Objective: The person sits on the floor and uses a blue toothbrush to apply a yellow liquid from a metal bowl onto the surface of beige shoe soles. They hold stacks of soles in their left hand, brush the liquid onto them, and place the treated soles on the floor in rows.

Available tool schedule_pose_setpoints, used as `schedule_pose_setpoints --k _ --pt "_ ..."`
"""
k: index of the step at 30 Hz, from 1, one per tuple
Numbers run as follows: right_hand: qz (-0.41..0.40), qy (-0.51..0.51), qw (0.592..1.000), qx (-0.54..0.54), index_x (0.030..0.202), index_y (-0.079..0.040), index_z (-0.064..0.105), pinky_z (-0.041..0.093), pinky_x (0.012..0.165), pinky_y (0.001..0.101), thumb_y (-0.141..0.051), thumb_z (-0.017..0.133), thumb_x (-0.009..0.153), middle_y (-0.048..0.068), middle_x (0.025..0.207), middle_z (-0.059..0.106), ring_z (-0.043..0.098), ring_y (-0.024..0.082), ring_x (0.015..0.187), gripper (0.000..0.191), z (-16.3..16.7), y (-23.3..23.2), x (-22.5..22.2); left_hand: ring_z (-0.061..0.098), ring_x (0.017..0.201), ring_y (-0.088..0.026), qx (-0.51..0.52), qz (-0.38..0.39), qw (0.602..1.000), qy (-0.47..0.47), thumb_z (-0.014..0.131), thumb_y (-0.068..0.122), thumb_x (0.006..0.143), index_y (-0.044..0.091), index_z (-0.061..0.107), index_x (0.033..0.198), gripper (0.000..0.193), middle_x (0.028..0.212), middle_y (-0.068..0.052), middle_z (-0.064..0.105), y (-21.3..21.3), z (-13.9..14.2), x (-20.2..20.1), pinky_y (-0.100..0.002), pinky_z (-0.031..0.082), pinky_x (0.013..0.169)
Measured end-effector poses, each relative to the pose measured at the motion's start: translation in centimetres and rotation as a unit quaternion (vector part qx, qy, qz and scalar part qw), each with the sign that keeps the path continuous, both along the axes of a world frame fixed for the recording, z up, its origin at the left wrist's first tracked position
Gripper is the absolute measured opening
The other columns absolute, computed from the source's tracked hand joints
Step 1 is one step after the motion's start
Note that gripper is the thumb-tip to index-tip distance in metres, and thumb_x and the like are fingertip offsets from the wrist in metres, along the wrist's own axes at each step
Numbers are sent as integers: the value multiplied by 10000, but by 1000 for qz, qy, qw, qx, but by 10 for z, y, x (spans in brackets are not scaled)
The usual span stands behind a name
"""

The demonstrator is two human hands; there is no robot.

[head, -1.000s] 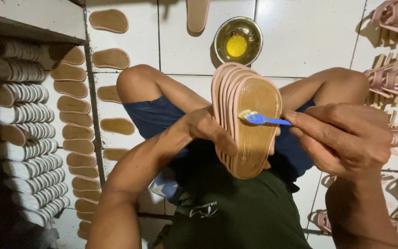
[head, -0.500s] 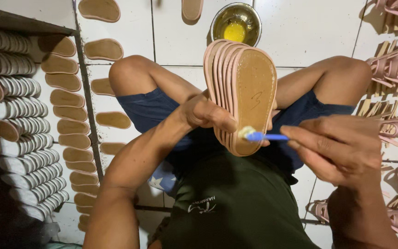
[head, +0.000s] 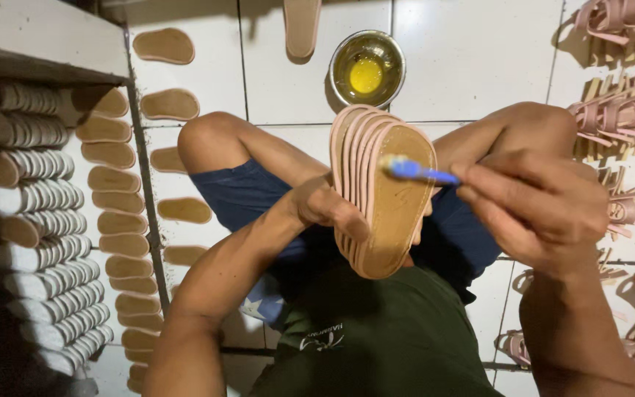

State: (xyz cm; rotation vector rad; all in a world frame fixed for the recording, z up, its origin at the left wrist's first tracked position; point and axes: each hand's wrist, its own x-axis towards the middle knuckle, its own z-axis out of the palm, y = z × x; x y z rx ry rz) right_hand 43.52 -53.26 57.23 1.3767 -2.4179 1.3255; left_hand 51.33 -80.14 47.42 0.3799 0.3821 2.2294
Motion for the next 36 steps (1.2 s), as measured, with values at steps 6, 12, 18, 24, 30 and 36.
schedule_pose_setpoints --k 6,12,18,24,30,36 --pt "-117 -282 936 -176 1131 7 740 494 687 231 -5 681 1005 126 954 682 625 139 759 140 -9 32 14 564 1336 -318 -234 241 936 104 778 209 932 -65 478 1484 685 1421 -202 585 -18 17 9 -404 489 1170" --pt "-222 -224 938 -141 1160 61 732 437 599 208 74 700 965 138 907 705 622 145 697 198 -3 -9 43 508 1459 -353 -410 504 695 308 827 144 932 84 498 1365 547 1361 -147 547 -15 91 7 -466 475 1217" --pt "-210 -163 960 -85 1147 58 738 466 605 222 68 732 933 144 916 701 648 159 749 215 12 -49 59 655 1223 -449 -151 771 561 260 769 129 930 69 508 1340 490 1317 -268 624 49 51 -21 -618 503 1144" --pt "-34 -313 922 -224 1120 27 732 507 667 228 -18 715 925 118 952 723 654 142 763 201 3 -48 59 541 1411 -354 -230 646 665 296 852 99 910 129 452 1391 627 1424 -182 541 14 26 -2 -532 451 1199" --pt "-118 -500 814 -272 1235 108 676 380 581 221 11 708 927 24 887 615 504 85 678 325 -63 -76 36 542 1393 -307 -82 465 881 -43 686 39 874 -8 419 1499 681 1459 -183 566 -19 20 27 -442 473 1193" --pt "-51 -614 739 -272 1140 87 706 265 476 224 2 683 961 -26 730 535 382 36 539 199 -102 -156 19 656 1183 -249 -89 588 800 -79 637 -51 898 -15 507 1419 539 1295 -141 642 -61 -42 37 -399 559 1046"
